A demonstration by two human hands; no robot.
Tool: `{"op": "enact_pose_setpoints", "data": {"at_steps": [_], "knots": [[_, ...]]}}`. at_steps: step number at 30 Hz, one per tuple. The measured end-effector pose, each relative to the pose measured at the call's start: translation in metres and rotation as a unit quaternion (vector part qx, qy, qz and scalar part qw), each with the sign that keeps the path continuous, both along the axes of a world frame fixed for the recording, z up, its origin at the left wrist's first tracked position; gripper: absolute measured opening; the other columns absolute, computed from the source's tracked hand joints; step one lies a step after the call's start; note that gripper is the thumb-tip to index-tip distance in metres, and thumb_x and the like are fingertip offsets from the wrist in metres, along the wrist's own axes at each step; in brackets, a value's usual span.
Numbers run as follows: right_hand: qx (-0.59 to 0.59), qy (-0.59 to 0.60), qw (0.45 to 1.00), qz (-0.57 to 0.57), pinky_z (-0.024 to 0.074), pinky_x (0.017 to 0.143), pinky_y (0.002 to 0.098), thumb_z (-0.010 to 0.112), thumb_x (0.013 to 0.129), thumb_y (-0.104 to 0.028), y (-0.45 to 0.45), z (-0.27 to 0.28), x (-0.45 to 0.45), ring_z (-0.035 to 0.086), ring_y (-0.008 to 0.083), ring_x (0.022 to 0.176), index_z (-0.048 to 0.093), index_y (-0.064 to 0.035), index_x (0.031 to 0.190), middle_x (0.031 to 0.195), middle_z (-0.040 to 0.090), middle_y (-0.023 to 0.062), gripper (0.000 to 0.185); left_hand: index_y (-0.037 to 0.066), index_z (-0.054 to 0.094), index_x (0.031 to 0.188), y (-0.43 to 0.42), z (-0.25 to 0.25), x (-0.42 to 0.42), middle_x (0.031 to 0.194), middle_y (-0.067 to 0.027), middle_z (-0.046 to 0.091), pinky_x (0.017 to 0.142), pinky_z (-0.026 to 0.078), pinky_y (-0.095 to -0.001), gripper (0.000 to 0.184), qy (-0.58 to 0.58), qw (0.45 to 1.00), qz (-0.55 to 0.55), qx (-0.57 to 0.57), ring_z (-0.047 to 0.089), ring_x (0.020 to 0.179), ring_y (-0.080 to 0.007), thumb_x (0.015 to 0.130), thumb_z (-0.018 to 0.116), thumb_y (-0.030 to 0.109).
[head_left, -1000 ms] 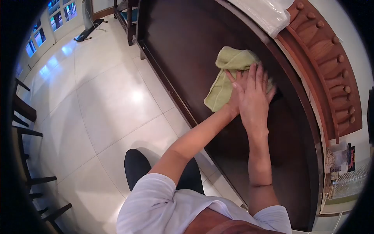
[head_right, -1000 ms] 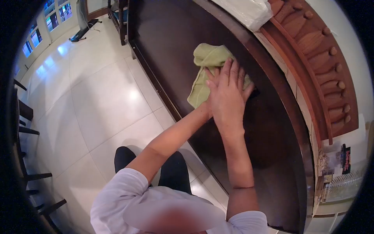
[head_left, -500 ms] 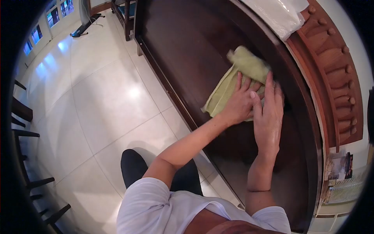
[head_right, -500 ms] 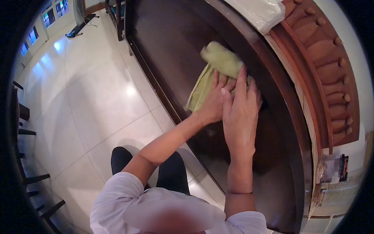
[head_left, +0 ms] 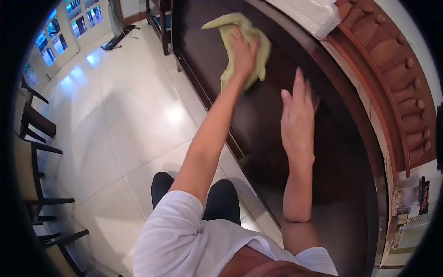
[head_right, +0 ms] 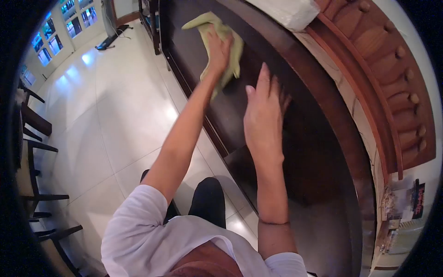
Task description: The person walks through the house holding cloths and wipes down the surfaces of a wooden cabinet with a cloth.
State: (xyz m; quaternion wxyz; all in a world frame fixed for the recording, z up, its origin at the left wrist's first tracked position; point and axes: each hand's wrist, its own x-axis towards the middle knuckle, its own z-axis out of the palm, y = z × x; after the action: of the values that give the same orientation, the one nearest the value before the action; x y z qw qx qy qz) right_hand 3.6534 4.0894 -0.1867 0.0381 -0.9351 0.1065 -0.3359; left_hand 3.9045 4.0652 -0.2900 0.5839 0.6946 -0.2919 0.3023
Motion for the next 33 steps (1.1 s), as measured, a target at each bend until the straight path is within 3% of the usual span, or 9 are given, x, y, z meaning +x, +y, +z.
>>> {"op": "enact_pose_setpoints", "data": {"at_steps": [1, 2, 3, 12, 16, 22, 26, 30, 33], "knots": [[0.027, -0.012, 0.999, 0.017, 0.0264, 0.101, 0.0522, 0.045, 0.092, -0.017, -0.001, 0.000, -0.001, 0.042, 0.0439, 0.113, 0.032, 0.0025, 0.134, 0.123, 0.043, 0.0282, 0.048, -0.005, 0.029, 0.136, -0.004, 0.005, -0.042, 0.146, -0.0248, 0.017, 0.111, 0.006, -0.0492, 0.059, 0.002, 0.994, -0.056, -0.097, 0.006, 0.134, -0.0475, 0.090, 0.046, 0.027], [0.053, -0.022, 0.998, 0.033, 0.0259, 0.101, 0.0518, 0.044, 0.093, -0.018, -0.001, -0.001, -0.002, 0.041, 0.0432, 0.112, 0.033, 0.0025, 0.133, 0.123, 0.043, 0.0275, 0.047, -0.005, 0.019, 0.140, -0.002, 0.009, -0.089, 0.148, -0.0241, 0.011, 0.111, 0.008, -0.0483, 0.069, 0.037, 0.990, -0.098, -0.092, 0.003, 0.135, -0.0479, 0.087, 0.049, 0.029], [0.051, -0.021, 0.998, 0.028, 0.0270, 0.099, 0.0561, 0.044, 0.092, -0.019, 0.000, 0.000, -0.001, 0.042, 0.0441, 0.113, 0.032, 0.0031, 0.133, 0.122, 0.044, 0.0278, 0.048, -0.003, 0.033, 0.134, -0.007, 0.004, -0.126, 0.144, -0.0244, 0.024, 0.109, 0.016, -0.0451, 0.061, -0.017, 0.995, -0.059, -0.083, 0.016, 0.132, -0.0471, 0.085, 0.049, 0.029], [-0.076, -0.022, 0.997, -0.019, 0.0291, 0.098, 0.0545, 0.050, 0.089, -0.021, -0.007, -0.021, -0.001, 0.039, 0.0359, 0.122, 0.037, -0.0002, 0.132, 0.132, 0.040, 0.0216, 0.050, -0.001, 0.039, 0.129, -0.015, -0.020, -0.197, 0.139, -0.0246, 0.029, 0.108, 0.015, -0.0479, 0.055, 0.008, 0.995, -0.093, -0.026, 0.021, 0.128, -0.0461, 0.084, 0.048, 0.029], [-0.112, -0.001, 0.994, -0.003, 0.0267, 0.100, 0.0589, 0.056, 0.086, -0.021, -0.009, -0.024, 0.014, 0.032, 0.0370, 0.128, 0.043, -0.0047, 0.131, 0.139, 0.034, 0.0199, 0.050, -0.001, 0.041, 0.127, -0.013, -0.019, -0.175, 0.136, -0.0247, 0.032, 0.107, 0.014, -0.0492, 0.053, 0.008, 0.995, -0.098, -0.028, 0.023, 0.126, -0.0457, 0.083, 0.047, 0.028], [-0.026, -0.091, 0.991, 0.098, 0.0243, 0.104, 0.0551, 0.060, 0.083, -0.016, -0.003, -0.022, 0.035, 0.033, 0.0398, 0.127, 0.044, -0.0065, 0.132, 0.140, 0.034, 0.0181, 0.052, 0.000, 0.045, 0.123, -0.010, -0.002, -0.085, 0.133, -0.0248, 0.035, 0.106, 0.013, -0.0511, 0.049, -0.014, 0.993, -0.112, -0.045, 0.026, 0.123, -0.0451, 0.082, 0.046, 0.028], [0.007, -0.124, 0.990, 0.061, 0.0252, 0.106, 0.0492, 0.059, 0.083, -0.012, 0.001, -0.029, 0.076, 0.034, 0.0409, 0.126, 0.046, -0.0077, 0.131, 0.138, 0.037, 0.0206, 0.050, 0.001, 0.048, 0.121, -0.004, 0.015, 0.002, 0.131, -0.0250, 0.037, 0.105, 0.012, -0.0523, 0.047, -0.031, 0.990, -0.128, -0.052, 0.028, 0.122, -0.0447, 0.082, 0.045, 0.028], [0.025, -0.199, 0.977, 0.075, 0.0286, 0.103, 0.0459, 0.057, 0.083, -0.009, -0.001, -0.039, 0.142, 0.042, 0.0359, 0.121, 0.055, -0.0049, 0.122, 0.131, 0.046, 0.0182, 0.039, 0.001, 0.051, 0.117, 0.006, 0.012, 0.069, 0.127, -0.0242, 0.041, 0.104, 0.014, -0.0527, 0.045, -0.101, 0.989, -0.103, -0.037, 0.030, 0.119, -0.0441, 0.081, 0.045, 0.027], [0.035, -0.217, 0.971, 0.090, 0.0390, 0.093, 0.0410, 0.056, 0.082, -0.003, -0.006, -0.033, 0.192, 0.051, 0.0336, 0.110, 0.058, -0.0055, 0.118, 0.124, 0.052, 0.0170, 0.036, 0.001, 0.052, 0.115, 0.011, 0.016, 0.101, 0.125, -0.0234, 0.043, 0.103, 0.015, -0.0523, 0.044, -0.086, 0.979, -0.164, -0.083, 0.030, 0.119, -0.0439, 0.080, 0.045, 0.027]]}}
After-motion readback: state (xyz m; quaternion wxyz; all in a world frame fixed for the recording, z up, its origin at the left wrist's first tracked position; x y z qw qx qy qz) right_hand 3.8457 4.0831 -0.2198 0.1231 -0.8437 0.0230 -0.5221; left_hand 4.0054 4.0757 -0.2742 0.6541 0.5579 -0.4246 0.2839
